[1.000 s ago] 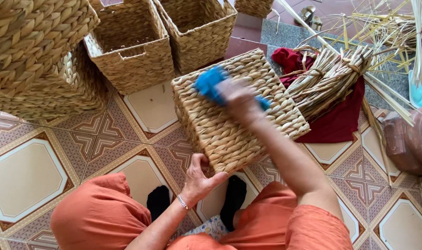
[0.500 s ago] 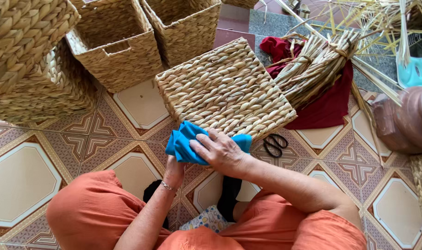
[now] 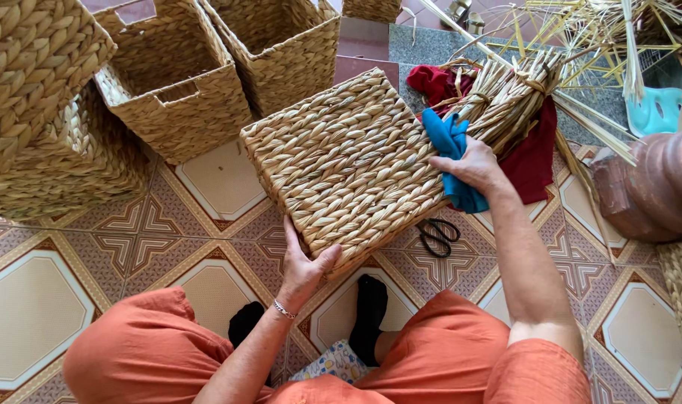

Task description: The person wipes the exterior and interior surfaces of woven baskets using a blue cloth. They rotate the baskets to access all sides and occasionally use scissors to trim loose fibers.

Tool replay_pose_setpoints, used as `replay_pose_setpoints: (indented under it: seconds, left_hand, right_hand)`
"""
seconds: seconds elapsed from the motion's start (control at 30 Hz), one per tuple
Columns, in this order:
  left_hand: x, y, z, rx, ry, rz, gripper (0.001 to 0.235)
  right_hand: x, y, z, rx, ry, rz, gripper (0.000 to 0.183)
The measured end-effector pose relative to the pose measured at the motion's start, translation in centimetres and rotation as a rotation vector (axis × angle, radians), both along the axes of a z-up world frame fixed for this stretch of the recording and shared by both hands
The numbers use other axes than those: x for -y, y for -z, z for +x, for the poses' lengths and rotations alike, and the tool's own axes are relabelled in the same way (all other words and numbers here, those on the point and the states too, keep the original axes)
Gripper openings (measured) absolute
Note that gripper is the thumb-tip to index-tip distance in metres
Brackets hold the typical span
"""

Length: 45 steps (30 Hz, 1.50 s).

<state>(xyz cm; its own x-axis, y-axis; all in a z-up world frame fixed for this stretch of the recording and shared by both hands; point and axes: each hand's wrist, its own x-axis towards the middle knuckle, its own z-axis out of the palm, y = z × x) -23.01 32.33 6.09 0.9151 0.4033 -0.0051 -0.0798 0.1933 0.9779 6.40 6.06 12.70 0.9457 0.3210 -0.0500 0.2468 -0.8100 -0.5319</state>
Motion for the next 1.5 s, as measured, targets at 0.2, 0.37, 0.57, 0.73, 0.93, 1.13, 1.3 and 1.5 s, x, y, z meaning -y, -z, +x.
replay_pose_setpoints:
  seconds: [0.2,0.37,0.57,0.73,0.93,1.13,1.3,1.5]
  left_hand:
    - [-9.0,-0.7,1.6,0.015,-0.088,-0.008,0.099]
    - [-19.2,-1.5,3.5,-0.15,-0.114,0.883,0.058]
    - [-18.3,-2.2,5.6,-0.392,-0.185,1.055,0.065]
    - [-21.4,-2.3,5.3,-0.155,-0.252,1.122,0.062]
    - [-22.9,-3.3,5.6,-0.349,-0.168,0.874,0.059]
    - [-21.7,-2.5,6.2,-0.301,-0.224,1.112,0.057]
    - [-22.2,-1.5,6.1,-0.437,-0.229,1.104,0.062]
    - [-22.0,-0.8,6.2,-0.531,-0.221,0.954,0.057]
  right_hand:
    - [-0.1,-0.3,-3.2,-0.535,-0.032,0.502,0.047]
    - [-1.2,-2.6,-7.8,-0.493,-0.437,0.198,0.047]
    - [-5.8,-0.4,-6.1,0.556,-0.341,0.178,0.047]
    - [-8.4,0.3,-12.9,0.756,-0.72,0.132,0.039]
    - [-9.7,-1.4,-19.8,0.369,-1.198,0.246,0.066]
    - [-7.5,1.9,-4.4,0.703,-0.581,0.243,0.051]
    - [-10.4,2.7,-0.4,0.667,-0.197,0.049,0.043]
    - [-16.8,-1.0,-18.6,0.507,-0.959,-0.041,0.051]
